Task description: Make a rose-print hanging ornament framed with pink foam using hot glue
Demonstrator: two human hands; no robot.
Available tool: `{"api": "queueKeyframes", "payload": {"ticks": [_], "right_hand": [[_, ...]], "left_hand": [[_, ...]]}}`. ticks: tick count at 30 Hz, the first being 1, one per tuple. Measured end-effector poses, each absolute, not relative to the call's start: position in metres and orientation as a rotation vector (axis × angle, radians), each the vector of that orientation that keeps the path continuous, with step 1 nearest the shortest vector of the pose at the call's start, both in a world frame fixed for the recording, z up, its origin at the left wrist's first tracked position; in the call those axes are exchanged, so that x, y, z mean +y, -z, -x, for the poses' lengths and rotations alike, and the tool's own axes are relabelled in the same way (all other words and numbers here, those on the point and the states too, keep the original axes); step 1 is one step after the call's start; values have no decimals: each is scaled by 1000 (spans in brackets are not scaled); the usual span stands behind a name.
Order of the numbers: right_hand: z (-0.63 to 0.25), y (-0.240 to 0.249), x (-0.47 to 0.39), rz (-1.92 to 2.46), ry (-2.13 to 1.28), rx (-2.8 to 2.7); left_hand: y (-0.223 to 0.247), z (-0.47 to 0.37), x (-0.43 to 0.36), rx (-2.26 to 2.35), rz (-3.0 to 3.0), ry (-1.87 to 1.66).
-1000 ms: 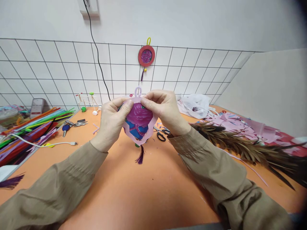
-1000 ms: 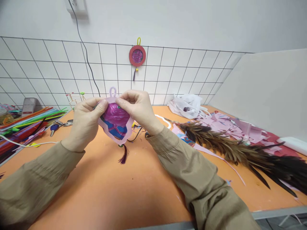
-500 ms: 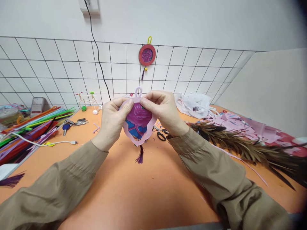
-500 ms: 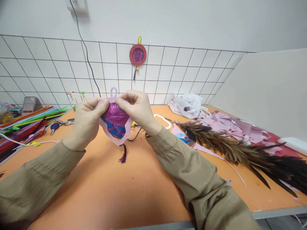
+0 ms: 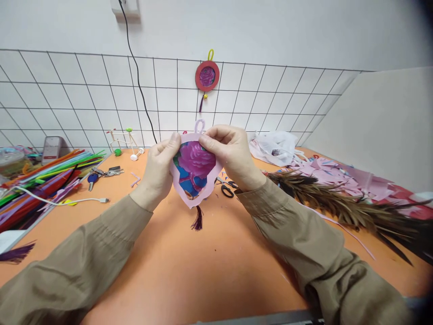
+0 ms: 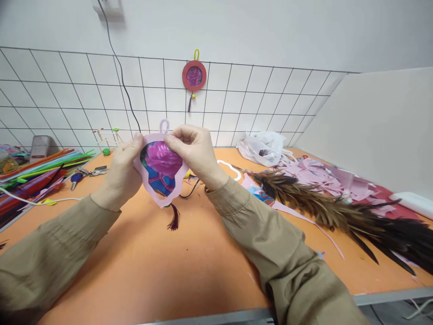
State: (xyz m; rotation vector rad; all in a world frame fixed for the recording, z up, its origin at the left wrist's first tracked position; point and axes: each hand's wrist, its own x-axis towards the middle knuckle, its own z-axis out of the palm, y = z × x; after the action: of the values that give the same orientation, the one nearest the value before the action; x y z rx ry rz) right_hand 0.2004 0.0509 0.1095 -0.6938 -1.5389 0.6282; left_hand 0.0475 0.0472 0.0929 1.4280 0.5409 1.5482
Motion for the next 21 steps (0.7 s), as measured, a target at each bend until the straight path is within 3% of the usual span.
{"api": "queueKeyframes", "payload": {"ticks": [5, 21], "right_hand": [[-203, -111, 53, 686, -568, -1508], [-205, -108, 61, 612, -649, -1528]], "left_hand": [[-89, -52, 50, 534, -1358, -1442], [-85, -53, 47, 508, -1469, -1636]]}}
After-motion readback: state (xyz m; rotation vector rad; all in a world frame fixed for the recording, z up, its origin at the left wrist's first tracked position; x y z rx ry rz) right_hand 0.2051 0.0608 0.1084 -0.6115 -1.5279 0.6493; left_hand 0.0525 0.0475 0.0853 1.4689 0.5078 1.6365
